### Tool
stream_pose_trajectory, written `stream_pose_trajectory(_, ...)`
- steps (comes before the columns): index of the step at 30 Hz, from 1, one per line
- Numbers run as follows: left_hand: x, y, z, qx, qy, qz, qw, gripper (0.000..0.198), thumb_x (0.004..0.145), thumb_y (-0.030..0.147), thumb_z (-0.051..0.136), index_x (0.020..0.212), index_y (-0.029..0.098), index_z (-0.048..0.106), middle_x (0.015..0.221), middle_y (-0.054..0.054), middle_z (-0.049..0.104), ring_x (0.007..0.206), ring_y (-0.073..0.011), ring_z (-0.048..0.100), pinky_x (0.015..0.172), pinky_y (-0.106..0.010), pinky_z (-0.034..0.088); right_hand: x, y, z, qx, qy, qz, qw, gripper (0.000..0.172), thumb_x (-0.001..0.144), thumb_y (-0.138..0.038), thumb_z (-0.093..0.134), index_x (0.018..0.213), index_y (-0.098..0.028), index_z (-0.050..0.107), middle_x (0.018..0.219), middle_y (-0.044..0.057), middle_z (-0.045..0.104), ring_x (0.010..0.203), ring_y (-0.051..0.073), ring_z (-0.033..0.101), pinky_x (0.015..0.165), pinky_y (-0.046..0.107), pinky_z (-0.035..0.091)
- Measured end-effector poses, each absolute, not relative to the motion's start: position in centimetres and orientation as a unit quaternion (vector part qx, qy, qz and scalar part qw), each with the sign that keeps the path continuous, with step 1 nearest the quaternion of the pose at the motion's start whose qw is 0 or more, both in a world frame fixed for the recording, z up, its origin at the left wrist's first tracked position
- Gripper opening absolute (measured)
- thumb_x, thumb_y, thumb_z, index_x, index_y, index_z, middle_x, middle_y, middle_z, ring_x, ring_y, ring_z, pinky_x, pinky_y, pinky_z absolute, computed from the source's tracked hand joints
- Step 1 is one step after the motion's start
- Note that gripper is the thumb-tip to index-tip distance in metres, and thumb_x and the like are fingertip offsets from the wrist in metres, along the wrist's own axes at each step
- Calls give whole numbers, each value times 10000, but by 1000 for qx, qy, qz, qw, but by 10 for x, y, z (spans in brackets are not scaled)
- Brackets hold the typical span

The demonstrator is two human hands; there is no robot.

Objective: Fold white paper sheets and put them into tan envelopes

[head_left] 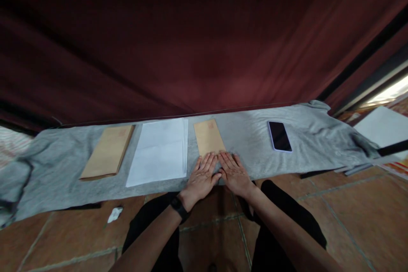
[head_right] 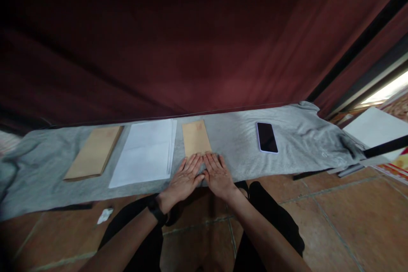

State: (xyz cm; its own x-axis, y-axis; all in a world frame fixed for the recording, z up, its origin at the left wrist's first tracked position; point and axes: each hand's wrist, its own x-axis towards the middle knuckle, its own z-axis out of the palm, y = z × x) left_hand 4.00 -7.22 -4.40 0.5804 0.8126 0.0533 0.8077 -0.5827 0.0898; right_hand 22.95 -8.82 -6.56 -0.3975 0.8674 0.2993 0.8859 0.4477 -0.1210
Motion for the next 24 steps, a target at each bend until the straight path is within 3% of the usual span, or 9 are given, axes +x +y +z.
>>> stream_pose_trajectory(3,38,-74,-41,890,454,38,26,674,1031,534,286,1574,135,263,1637,-118,292,1537,-220,201,1248,-470,182,230,-88,-63,-497,-853,-16,160,554,1041,-272,355,1576,-152,274,1608,77,354,1492,208,317,1249,463,201)
stream_pose_trajectory(13,20,-83,-38,878,474,50,42,768,992,593,351,1547,65,292,1619,-202,292,1527,-274,225,1234,-453,239,243,-90,-64,-527,-834,-27,163,599,1037,-357,415,1575,-132,278,1588,135,372,1462,250,380,1215,473,266)
stream_pose_trajectory(19,16,-89,-37,844,529,68,55,627,1015,449,351,1508,62,364,1591,-208,357,1492,-296,316,1197,-460,311,246,-93,-62,-539,-827,-44,155,572,1045,-363,403,1537,-76,351,1571,168,396,1445,280,401,1201,483,279)
stream_pose_trajectory(24,33,-78,-29,774,607,147,106,467,967,262,457,1416,139,490,1436,-162,547,1330,-288,501,1120,-451,406,238,-92,-61,-543,-819,-62,177,596,1036,-392,427,1514,-38,380,1543,199,436,1442,308,397,1204,520,265)
